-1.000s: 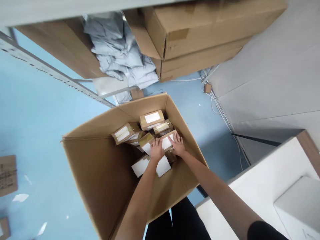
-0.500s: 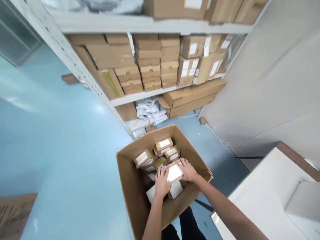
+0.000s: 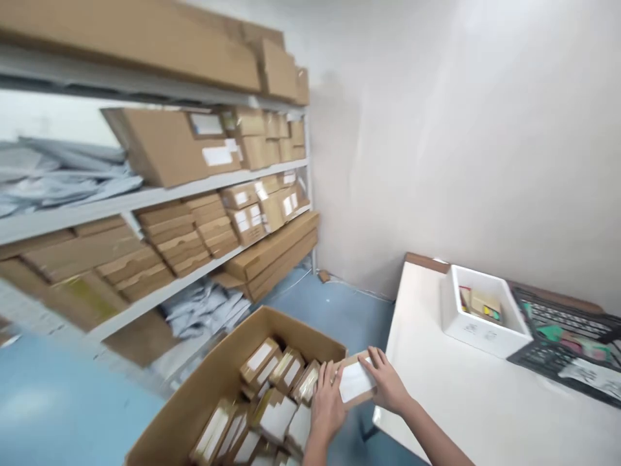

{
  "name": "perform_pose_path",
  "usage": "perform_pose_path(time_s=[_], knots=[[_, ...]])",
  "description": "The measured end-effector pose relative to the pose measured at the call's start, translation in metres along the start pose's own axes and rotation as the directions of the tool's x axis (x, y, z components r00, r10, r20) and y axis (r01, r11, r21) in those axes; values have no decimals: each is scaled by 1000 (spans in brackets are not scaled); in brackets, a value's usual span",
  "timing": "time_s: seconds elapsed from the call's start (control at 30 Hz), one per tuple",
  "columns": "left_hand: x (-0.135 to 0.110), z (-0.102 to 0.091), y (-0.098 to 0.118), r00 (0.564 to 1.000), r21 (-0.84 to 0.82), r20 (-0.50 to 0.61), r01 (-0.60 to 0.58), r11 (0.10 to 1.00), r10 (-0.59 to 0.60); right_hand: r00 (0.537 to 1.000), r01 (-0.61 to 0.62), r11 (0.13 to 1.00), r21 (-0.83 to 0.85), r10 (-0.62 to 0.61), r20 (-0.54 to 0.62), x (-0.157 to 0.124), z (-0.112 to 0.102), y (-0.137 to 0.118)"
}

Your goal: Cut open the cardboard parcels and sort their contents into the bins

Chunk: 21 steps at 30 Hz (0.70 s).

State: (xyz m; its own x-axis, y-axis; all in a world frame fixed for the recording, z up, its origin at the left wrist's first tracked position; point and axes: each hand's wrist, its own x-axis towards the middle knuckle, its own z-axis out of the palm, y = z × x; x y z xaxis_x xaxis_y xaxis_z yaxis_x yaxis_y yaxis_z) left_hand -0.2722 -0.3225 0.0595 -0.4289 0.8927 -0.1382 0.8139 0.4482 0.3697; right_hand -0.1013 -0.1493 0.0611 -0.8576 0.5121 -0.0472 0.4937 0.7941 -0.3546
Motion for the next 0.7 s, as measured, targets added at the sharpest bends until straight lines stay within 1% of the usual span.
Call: perform_pose_path(time_s=[0.1,0.2,0.3,0.4,0.47,0.53,0.6,0.67,0.7], knots=[[27,12,65,990,58,-9,-143,988,144,988,-126,992,25,128,-91,-49,-28,53],[46,32,149,957,117,16,-291,950,291,951,-246,968,55,252,-179,-110,-58,114],[51,55,241,905,143,75,-425,894,419,899,-351,932,87,361,-249,-184,-84,174],[48,79,327,845,150,133,-535,832,519,830,-468,874,129,485,-277,-256,-99,223],[48,95,374,801,150,165,-596,788,575,774,-541,826,159,563,-290,-295,-103,249],[50,110,412,760,144,196,-647,748,620,719,-597,782,181,621,-311,-321,-101,270],[54,123,441,739,143,236,-668,730,631,672,-640,742,201,667,-322,-336,-91,290],[57,133,461,741,143,280,-661,737,610,619,-695,680,234,731,-288,-344,-74,309],[57,138,467,747,138,297,-650,747,595,587,-728,636,255,771,-248,-346,-62,317]])
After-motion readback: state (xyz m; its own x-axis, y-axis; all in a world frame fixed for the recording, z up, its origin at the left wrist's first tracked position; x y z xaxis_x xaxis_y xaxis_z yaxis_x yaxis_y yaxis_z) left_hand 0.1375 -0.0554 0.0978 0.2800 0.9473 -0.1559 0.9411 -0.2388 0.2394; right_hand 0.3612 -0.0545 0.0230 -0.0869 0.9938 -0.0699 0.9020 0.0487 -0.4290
